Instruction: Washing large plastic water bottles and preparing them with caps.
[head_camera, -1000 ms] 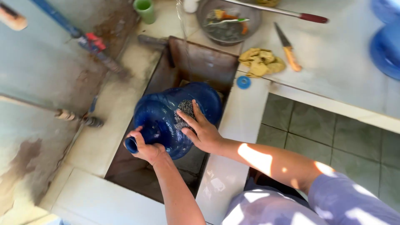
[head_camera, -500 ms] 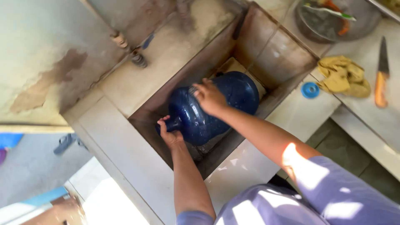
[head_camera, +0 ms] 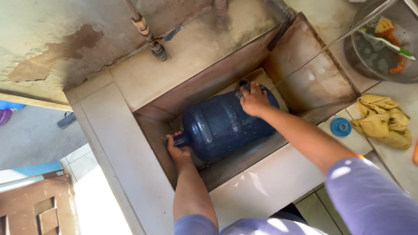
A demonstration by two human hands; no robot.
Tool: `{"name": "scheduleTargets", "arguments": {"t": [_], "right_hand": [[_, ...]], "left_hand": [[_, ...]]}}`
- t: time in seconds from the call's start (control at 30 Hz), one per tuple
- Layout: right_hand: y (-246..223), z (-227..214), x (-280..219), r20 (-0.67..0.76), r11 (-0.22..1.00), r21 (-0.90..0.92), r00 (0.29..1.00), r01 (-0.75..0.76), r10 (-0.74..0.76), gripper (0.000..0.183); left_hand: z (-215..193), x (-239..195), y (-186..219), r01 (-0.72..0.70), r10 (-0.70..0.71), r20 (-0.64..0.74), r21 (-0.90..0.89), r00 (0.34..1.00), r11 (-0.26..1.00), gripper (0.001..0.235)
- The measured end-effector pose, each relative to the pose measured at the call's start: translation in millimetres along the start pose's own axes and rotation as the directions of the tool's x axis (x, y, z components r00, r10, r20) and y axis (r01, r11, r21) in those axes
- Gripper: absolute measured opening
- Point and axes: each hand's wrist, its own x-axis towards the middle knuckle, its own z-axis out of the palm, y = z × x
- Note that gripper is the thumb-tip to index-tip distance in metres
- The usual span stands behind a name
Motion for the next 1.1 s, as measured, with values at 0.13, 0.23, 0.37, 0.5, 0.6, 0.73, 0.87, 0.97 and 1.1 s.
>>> {"name": "scheduleTargets", "arguments": {"t": [0.13,0.23,0.37,0.5,0.6,0.73,0.87,0.97,1.1], "right_hand": [[45,-4,-49,-0.066,0.918,-0.069,0.916,0.391,-0.395,0.074],[52,-32,-15,0.089,0.974,-0.103,0.977,0.203,-0.194,0.078],[91,-30,80,0.197,0.994,0.029,0.976,-0.101,0.093,0.059],[94,-17,32,-0.066,0.920,-0.219,0.936,0.324,-0.345,0.060],[97,-13,21,-0.085,0.793,-0.352,0.827,0.497,-0.556,0.065],[84,-30,90,0.140,0.968,-0.012,0.959,0.249,-0.245,0.059],[69,-33,50,0.083,0.961,-0.050,0.960,0.272,-0.268,0.062],[71,-20,2,-0.145,0.769,-0.146,0.755,0.623,-0.640,0.070],[73,-27,80,0.155,0.954,-0.051,0.946,0.294,-0.283,0.072]], "left_hand": [[84,-53,1,-0.010,0.073,-0.524,0.121,0.848,0.993,0.037],[-1,7,-6,-0.087,0.105,-0.211,0.089,0.972,0.992,0.028],[-13,0,4,-0.111,0.094,0.230,0.065,0.969,0.992,0.021],[33,10,-2,-0.071,0.115,-0.346,0.138,0.931,0.988,0.041],[77,-16,3,-0.049,0.209,-0.629,0.262,0.749,0.964,0.041],[28,12,-2,-0.068,0.109,-0.379,0.119,0.919,0.991,0.025],[27,13,-3,-0.065,0.071,-0.229,0.034,0.971,0.997,0.026],[42,15,-8,-0.114,0.132,-0.285,0.079,0.949,0.990,0.028],[50,-1,-16,-0.138,0.132,0.061,0.120,0.989,0.983,0.027]]}}
